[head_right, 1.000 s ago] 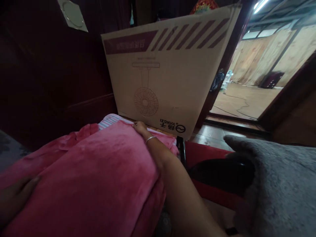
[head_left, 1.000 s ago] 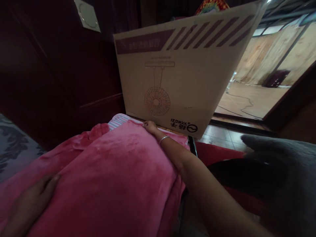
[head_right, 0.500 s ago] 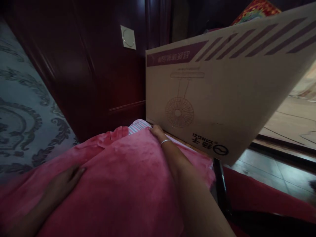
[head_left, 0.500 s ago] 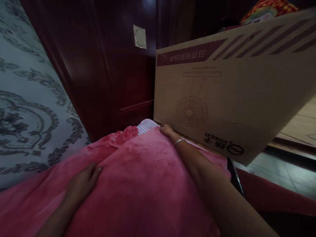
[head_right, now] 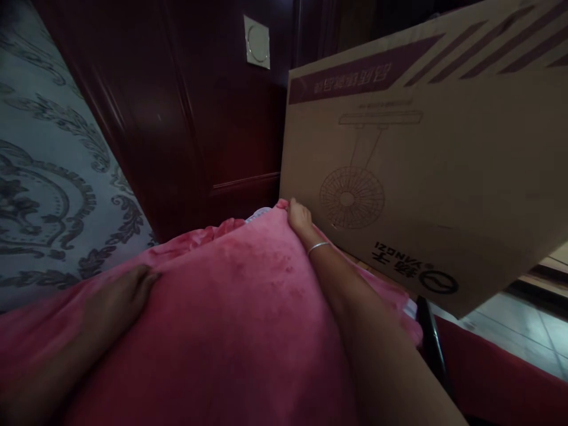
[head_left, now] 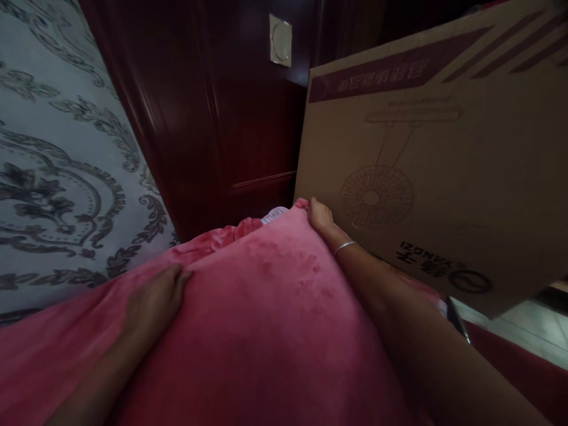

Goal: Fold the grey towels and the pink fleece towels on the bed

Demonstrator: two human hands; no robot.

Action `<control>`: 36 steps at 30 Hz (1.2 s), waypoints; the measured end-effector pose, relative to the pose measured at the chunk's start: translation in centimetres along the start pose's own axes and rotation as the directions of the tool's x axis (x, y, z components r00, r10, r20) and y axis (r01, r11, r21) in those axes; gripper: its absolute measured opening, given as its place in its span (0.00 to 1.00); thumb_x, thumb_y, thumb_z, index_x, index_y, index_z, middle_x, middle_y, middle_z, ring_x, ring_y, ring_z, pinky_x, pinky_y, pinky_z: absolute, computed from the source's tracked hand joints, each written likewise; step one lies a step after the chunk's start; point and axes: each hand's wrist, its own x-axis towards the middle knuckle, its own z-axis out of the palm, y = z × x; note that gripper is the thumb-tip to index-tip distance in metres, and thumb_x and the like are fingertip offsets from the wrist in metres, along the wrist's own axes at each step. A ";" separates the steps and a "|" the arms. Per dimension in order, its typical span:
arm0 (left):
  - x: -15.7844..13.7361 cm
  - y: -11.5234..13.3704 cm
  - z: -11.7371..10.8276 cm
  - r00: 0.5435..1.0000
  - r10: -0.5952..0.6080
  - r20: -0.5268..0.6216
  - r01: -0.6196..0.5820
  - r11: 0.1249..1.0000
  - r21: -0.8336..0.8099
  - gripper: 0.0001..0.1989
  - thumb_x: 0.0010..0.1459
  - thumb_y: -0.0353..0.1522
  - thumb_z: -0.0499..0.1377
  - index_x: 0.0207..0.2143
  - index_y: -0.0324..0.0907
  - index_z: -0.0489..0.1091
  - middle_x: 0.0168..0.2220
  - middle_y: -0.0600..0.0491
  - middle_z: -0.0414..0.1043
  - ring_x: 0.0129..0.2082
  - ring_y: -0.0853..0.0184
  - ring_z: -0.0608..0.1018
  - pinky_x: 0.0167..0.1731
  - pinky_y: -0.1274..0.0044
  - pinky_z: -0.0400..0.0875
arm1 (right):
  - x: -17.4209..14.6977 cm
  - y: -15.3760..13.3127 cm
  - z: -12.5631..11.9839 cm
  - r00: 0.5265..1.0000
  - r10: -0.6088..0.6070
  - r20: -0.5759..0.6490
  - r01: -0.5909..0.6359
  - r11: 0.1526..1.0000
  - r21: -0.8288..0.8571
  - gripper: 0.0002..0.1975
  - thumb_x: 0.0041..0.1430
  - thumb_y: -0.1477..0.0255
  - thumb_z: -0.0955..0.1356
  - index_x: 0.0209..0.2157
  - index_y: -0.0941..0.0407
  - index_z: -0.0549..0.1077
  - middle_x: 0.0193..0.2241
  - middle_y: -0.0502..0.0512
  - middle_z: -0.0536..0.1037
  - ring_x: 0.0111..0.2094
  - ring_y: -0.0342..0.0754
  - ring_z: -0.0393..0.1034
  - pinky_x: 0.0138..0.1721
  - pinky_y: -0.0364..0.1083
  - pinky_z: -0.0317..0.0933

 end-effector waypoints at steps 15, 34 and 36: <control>1.5 -0.7 3.8 0.996 0.021 0.085 -0.014 0.997 -0.081 0.20 0.62 0.40 0.46 0.44 0.49 0.76 0.45 0.48 0.80 0.47 0.51 0.80 0.47 0.63 0.75 | -1.3 2.4 1.7 0.976 -0.009 0.215 -0.011 0.996 0.088 0.21 0.71 0.60 0.62 0.51 0.59 0.77 0.49 0.64 0.80 0.47 0.52 0.77 0.42 0.42 0.66; 2.8 1.3 3.0 0.984 0.022 0.177 -0.033 0.998 0.062 0.28 0.66 0.42 0.38 0.51 0.41 0.72 0.50 0.39 0.77 0.49 0.46 0.79 0.48 0.58 0.73 | -4.8 5.9 -0.7 0.972 0.043 0.231 -0.030 0.998 -0.058 0.21 0.72 0.58 0.61 0.54 0.56 0.75 0.54 0.62 0.77 0.54 0.52 0.73 0.49 0.43 0.64; 2.8 1.5 2.8 0.983 0.020 0.185 -0.031 0.998 0.059 0.29 0.66 0.43 0.37 0.52 0.41 0.71 0.50 0.39 0.77 0.49 0.46 0.79 0.48 0.58 0.72 | -5.5 7.4 -2.5 0.956 0.073 0.285 -0.057 0.996 -0.065 0.25 0.72 0.54 0.60 0.54 0.58 0.76 0.53 0.63 0.78 0.51 0.52 0.75 0.47 0.42 0.65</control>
